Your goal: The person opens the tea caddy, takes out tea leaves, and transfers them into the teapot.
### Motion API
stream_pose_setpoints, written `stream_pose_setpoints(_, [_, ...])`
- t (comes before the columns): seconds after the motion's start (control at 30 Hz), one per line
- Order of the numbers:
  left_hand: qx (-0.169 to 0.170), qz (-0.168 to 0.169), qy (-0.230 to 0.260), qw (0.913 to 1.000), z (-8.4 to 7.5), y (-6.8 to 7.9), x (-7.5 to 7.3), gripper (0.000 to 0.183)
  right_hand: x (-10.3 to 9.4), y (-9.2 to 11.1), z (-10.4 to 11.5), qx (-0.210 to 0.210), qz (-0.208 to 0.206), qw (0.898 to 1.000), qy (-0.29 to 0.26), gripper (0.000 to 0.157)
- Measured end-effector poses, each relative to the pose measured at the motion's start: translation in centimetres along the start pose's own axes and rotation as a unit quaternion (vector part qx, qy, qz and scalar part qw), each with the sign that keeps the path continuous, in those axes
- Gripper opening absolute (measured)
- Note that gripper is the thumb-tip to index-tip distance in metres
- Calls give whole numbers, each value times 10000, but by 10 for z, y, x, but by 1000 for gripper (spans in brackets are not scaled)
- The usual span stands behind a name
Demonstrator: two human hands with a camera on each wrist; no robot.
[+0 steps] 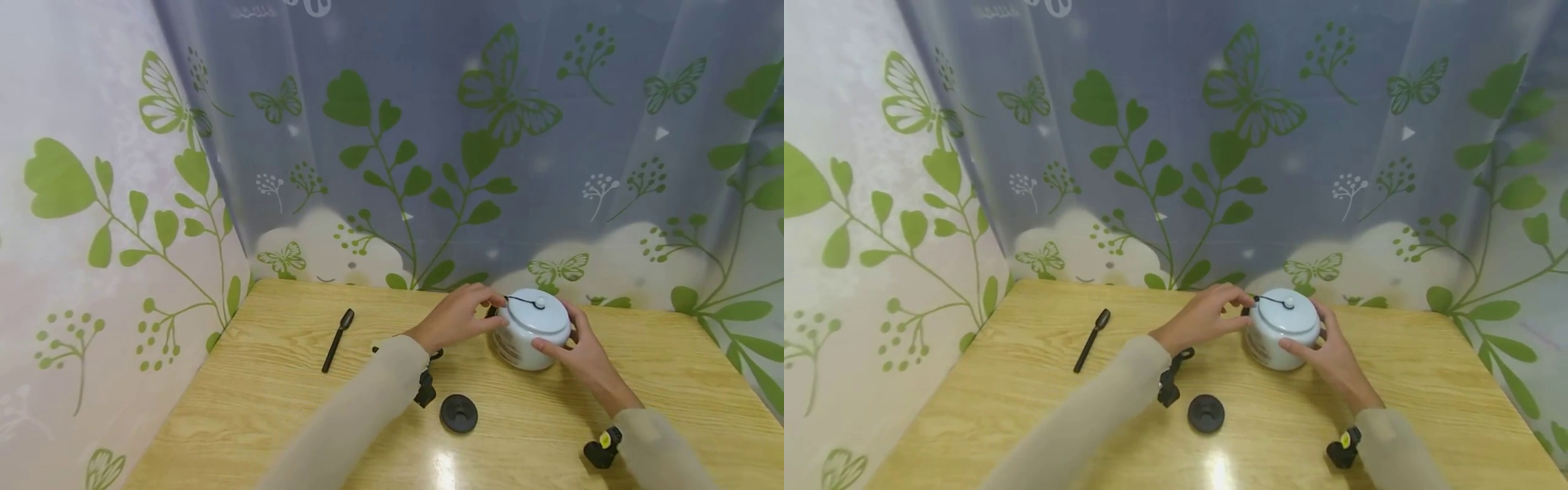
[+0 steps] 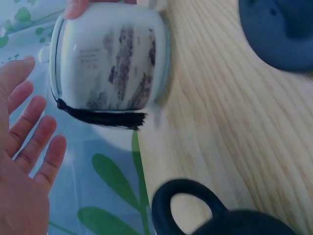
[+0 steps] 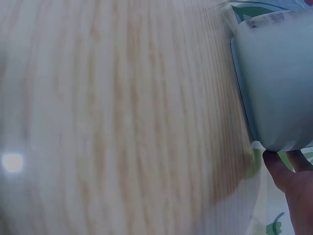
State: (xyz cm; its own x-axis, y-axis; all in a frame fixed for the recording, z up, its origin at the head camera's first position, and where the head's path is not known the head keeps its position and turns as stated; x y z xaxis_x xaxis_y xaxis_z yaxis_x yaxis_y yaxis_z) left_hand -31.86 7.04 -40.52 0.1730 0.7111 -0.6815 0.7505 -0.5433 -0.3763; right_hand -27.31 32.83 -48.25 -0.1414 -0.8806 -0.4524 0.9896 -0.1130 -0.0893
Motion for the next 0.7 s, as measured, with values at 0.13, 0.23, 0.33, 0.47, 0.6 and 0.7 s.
stream_pose_setpoints(0.13, [117,-50,-164,9998,-6,-7,5,33,1,3,2,-29,41,10000,19,108])
stream_pose_setpoints(0.23, [162,-77,-251,9995,-10,-11,7,33,3,6,6,-127,135,9998,-11,106])
stream_pose_setpoints(0.33, [119,-95,-295,9994,-12,-13,10,34,7,11,10,-308,246,9992,-44,104])
stream_pose_setpoints(0.47, [141,-149,-367,9991,-13,-16,16,37,13,17,15,-482,355,9981,-130,101])
stream_pose_setpoints(0.6, [294,-127,-684,9971,-18,-20,22,40,16,21,16,-469,402,9979,-210,101])
stream_pose_setpoints(0.7, [406,-108,-932,9948,-22,-22,26,40,16,22,16,-455,398,9979,-233,101])
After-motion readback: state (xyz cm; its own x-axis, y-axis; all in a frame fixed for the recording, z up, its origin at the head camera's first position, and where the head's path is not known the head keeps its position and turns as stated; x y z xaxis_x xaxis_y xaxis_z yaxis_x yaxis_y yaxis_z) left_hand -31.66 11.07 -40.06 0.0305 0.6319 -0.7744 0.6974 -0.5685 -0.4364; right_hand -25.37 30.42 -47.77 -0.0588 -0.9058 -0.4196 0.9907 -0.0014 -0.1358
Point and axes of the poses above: each hand's wrist, its own y-axis away from the middle knuckle, its own x-axis out of the palm, z = x × y, the point moved 4 cm from there along -y, towards the middle knuckle, and after that the axes turned 10 degrees about -z, right-handed, at the moved point
